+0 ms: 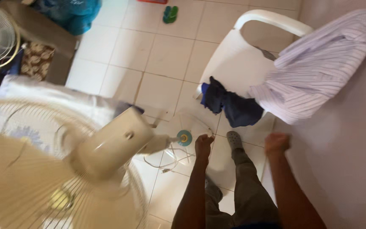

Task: The person unplugs a pedestal fan, lays it on a bed, unscrews the front grille and blade cap by hand, removes the grille and blades, and wipes the grille with a cloth.

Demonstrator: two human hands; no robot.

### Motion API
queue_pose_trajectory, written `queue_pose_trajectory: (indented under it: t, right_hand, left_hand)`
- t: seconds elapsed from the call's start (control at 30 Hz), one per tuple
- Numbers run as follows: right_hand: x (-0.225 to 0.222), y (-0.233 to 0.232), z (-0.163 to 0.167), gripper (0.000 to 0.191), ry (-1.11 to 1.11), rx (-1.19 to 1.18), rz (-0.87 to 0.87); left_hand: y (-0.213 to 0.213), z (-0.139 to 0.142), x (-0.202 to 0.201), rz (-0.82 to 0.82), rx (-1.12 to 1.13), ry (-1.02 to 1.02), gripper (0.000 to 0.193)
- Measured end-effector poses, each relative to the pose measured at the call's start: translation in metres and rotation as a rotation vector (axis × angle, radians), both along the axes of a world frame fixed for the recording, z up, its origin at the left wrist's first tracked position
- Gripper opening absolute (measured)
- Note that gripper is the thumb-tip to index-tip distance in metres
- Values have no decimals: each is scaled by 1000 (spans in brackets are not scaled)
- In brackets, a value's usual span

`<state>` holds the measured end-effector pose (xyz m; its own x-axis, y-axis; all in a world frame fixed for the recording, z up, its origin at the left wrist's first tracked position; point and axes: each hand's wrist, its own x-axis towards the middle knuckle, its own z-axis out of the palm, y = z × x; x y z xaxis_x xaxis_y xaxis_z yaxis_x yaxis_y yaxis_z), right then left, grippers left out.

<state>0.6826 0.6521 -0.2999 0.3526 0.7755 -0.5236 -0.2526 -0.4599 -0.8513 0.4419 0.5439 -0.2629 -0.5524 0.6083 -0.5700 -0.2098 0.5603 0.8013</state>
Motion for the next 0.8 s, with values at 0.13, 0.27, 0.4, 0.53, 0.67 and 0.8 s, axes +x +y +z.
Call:
queue_pose_trajectory:
  t: [0.13,0.27,0.4,0.53,0.67,0.8]
  right_hand:
    - [81,101,26,56,250,227,-188]
    - [97,157,39,62,76,396,54]
    - [103,180,34,52,-161,260,56]
    - [125,205,26,46,-200,245,27]
    - [154,234,25,49,-255,307,62]
    - [169,252,28,50,-349,345,112]
  left_hand:
    - [108,-18,24,-136,-20,12,66]
    - [193,-42,55,-294,-165,216,79]
    - [240,-63,70,-175,-161,-36,92]
    - [259,-73,88,-172,-315,-95,101]
    - [270,-82,106,-273,-289,-166,88]
    - [279,-87,117,-254,-197,-238,90]
